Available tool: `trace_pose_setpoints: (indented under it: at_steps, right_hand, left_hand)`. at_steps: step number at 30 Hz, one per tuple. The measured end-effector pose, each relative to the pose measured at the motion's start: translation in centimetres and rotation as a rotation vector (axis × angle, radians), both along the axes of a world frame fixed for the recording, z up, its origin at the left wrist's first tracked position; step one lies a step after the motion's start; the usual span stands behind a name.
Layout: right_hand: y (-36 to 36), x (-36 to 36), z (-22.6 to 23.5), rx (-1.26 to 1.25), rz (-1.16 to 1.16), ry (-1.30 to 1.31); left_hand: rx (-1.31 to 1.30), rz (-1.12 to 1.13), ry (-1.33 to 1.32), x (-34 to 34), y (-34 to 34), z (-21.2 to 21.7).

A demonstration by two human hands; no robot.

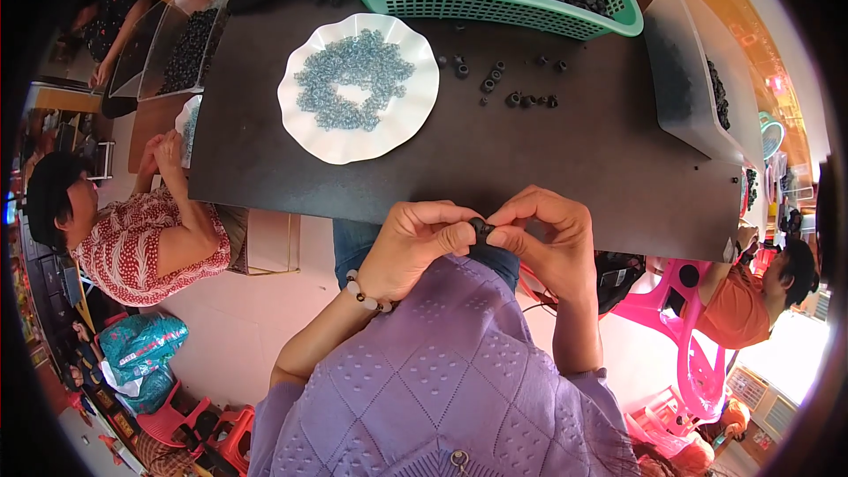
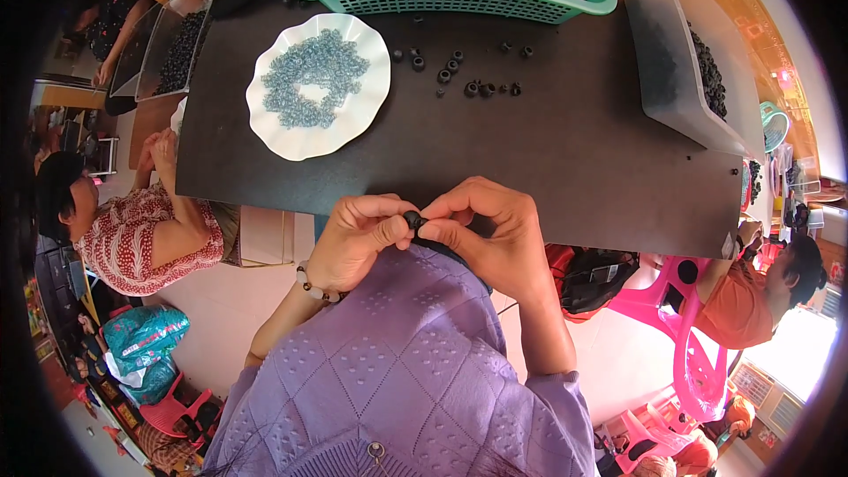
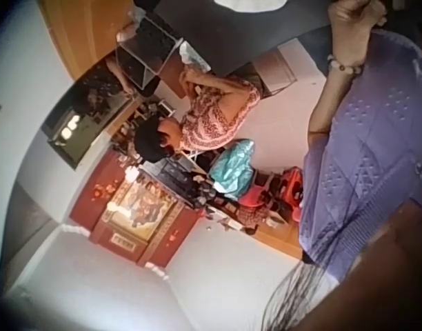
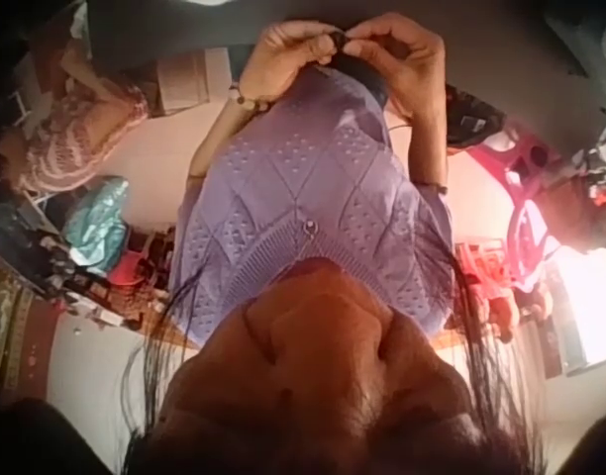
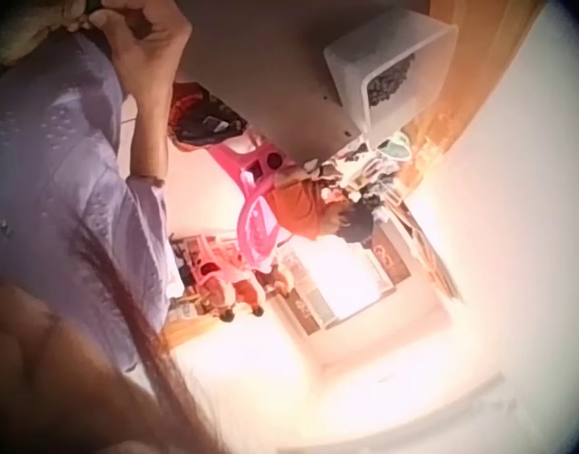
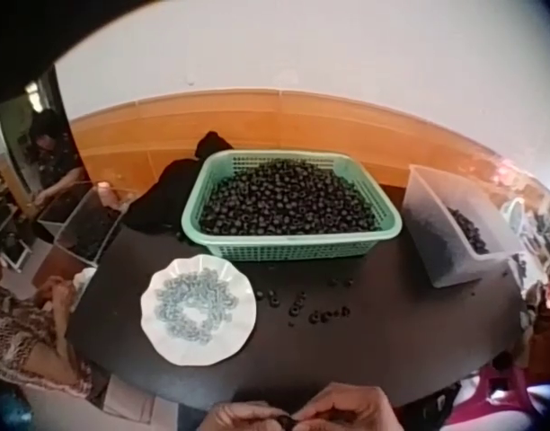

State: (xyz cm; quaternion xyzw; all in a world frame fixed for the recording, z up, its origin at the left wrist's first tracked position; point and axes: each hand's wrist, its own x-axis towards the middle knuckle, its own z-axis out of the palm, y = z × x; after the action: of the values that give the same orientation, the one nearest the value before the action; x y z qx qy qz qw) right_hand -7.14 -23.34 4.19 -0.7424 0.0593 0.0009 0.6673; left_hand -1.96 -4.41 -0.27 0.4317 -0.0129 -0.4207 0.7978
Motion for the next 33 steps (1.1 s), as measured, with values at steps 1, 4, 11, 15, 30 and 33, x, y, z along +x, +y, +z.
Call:
trace_pose_setpoints:
  at_steps: [1, 4, 11, 15, 30, 33]
  right_hand:
    - [-0.1, 0.0, 0.0, -0.001, 0.001, 0.001]
    - [-0.3, 0.4, 0.1, 0.226, 0.042, 0.088]
    - [-0.3, 0.8, -0.4, 0.361, 0.301, -0.091]
    - [0.1, 0.5, -0.3, 0.326, 0.246, -0.091]
    - [0.8, 0.0, 1.0, 0.254, 0.246, -0.117]
    - [0.7, 0.0, 0.6, 0.209, 0.263, -0.161]
  left_hand:
    - [0.029, -0.029, -0.088, 0.3, 0.1, 0.3]
    - [0.043, -0.077, -0.157, 0.7, 0.3, 1.4]
    - [-0.029, -0.168, -0.119, 1.1, 0.6, 2.1]
    - [-0.045, -0.144, -0.124, 1.0, 0.6, 2.0]
    - [0.052, -0.147, -0.183, 0.7, 1.2, 3.7]
    - [0.050, -0.152, -0.193, 0.6, 1.3, 3.6]
